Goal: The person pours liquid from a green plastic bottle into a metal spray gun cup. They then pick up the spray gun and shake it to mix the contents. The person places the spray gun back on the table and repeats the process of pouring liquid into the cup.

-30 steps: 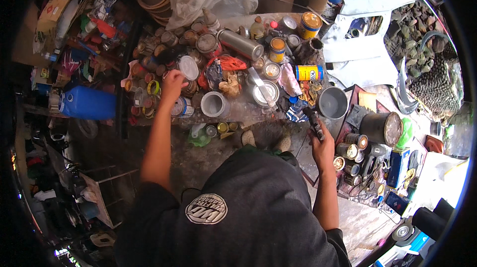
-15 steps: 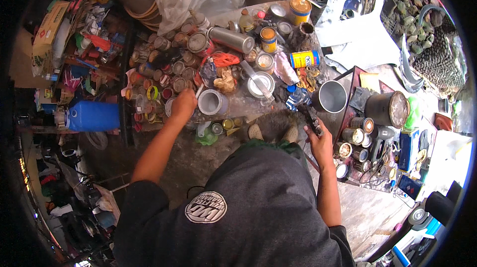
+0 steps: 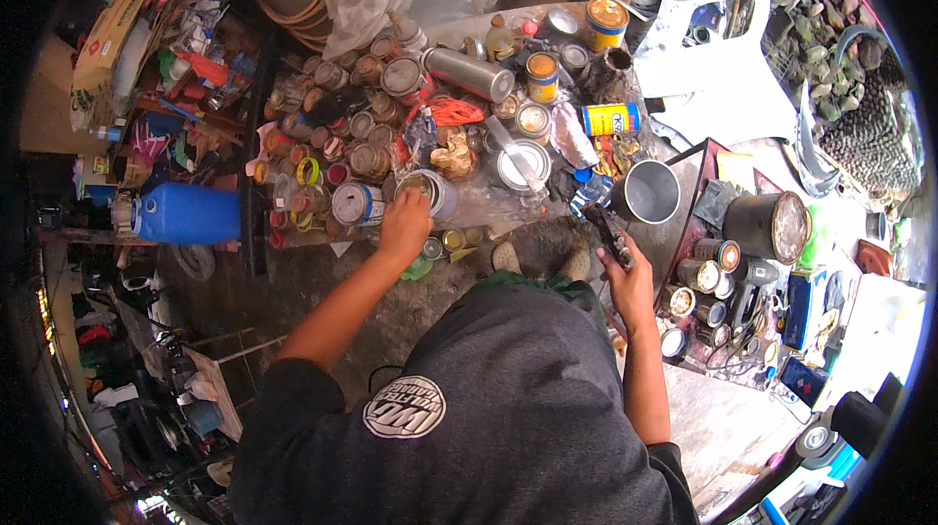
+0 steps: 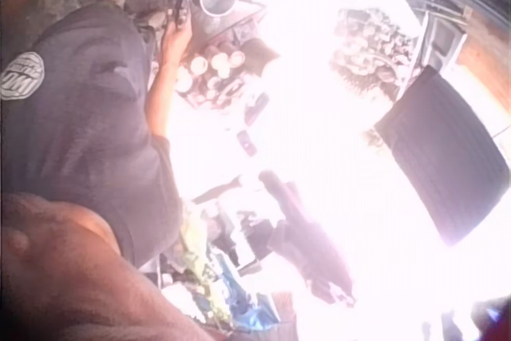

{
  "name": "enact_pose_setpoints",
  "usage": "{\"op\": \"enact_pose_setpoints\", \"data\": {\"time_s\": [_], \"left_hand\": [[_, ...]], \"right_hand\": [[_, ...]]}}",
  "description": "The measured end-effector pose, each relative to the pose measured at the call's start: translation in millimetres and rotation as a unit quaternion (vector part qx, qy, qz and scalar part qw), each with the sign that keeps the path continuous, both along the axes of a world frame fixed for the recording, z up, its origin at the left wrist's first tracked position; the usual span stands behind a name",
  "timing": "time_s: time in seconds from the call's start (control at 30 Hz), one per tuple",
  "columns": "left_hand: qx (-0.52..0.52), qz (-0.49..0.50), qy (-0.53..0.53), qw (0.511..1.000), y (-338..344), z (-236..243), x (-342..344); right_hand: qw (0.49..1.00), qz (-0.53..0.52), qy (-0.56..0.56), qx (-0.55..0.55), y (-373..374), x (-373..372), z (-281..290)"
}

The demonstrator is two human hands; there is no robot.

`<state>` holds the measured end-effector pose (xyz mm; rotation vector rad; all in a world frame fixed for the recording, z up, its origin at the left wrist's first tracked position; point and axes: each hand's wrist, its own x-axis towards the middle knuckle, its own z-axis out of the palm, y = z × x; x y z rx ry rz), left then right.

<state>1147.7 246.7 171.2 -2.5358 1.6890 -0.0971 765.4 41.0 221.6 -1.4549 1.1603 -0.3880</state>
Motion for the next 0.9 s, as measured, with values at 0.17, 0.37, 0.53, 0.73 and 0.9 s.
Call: {"op": "enact_pose_setpoints", "data": {"time_s": [0.17,0.37,0.53,0.73,0.9], "left_hand": [[0.075,-0.007,0.004,0.997,-10,-23,-4],[-0.023,0.116,0.065,0.991,-28,6,22],[-0.217,0.342,0.134,0.905,-32,2,82],[-0.191,0.397,0.210,0.873,-47,5,112],[-0.240,0.337,0.275,0.868,-39,5,122]], "right_hand": [[1.000,0.013,0.012,-0.019,2,4,5],[1.000,-0.004,0.019,-0.016,5,-2,10],[1.000,-0.013,0.014,-0.010,7,-6,7],[0.999,-0.004,0.040,-0.031,8,2,18],[0.999,-0.005,0.026,-0.037,10,7,24]]}}
